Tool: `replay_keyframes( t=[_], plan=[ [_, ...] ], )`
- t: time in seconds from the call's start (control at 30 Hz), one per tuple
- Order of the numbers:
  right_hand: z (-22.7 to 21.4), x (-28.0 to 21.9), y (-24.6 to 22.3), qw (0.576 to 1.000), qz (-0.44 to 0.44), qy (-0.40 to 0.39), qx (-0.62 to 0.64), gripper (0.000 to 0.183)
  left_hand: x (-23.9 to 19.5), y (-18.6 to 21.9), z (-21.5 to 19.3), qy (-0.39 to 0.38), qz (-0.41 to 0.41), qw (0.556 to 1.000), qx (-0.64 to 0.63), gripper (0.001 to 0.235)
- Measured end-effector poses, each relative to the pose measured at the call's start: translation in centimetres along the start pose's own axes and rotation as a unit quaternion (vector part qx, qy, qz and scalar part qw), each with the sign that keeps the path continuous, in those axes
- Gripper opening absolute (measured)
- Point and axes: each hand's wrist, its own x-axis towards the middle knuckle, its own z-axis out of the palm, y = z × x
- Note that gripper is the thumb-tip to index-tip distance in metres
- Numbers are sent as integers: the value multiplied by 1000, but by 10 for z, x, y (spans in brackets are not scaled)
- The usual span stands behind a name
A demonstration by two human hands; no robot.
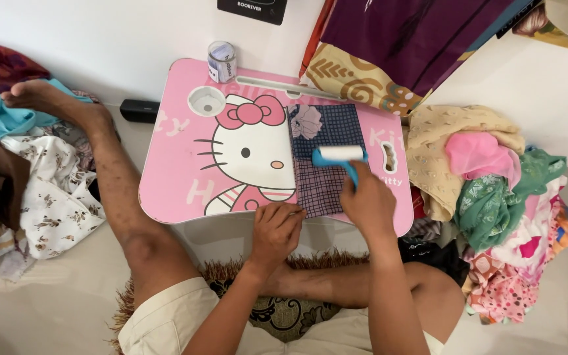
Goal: The person uses a lint roller to clean a small checkered piece of fabric placed on a pink Hello Kitty lap desk. They repeatedly roll the adhesive roller over the fabric, fold it, and place it into a clear plastic bag.
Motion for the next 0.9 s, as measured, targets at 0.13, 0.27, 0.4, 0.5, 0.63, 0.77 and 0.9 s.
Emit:
replay_keyframes(
  t=[0.13, 0.27, 0.4, 0.5, 0.63, 0.77, 0.9],
  plan=[
    [25, 76, 7, 999, -28, 27, 10, 39, 2, 0, -2, -4, -3, 1000, 1, 10],
    [29, 120, 19, 997, -45, 28, 63, 38, 4, -3, -4, -34, -1, 999, 6, 13],
    [-5, 69, 20, 986, -33, 80, 144, 35, 10, 0, -12, -62, 47, 996, 48, 14],
    [-34, 3, 30, 984, 16, 97, 151, 38, 23, 27, -11, -126, 77, 988, 42, 24],
    [-38, -57, 44, 982, 75, 88, 151, 40, 36, 72, 17, -231, 84, 969, -9, 28],
    [-31, -72, 49, 988, 102, 30, 108, 44, 22, 91, 48, -248, 125, 959, 50, 55],
    [-26, -45, 53, 993, 71, 21, 93, 40, 27, 93, 56, -306, 141, 931, 141, 60]
  ],
)
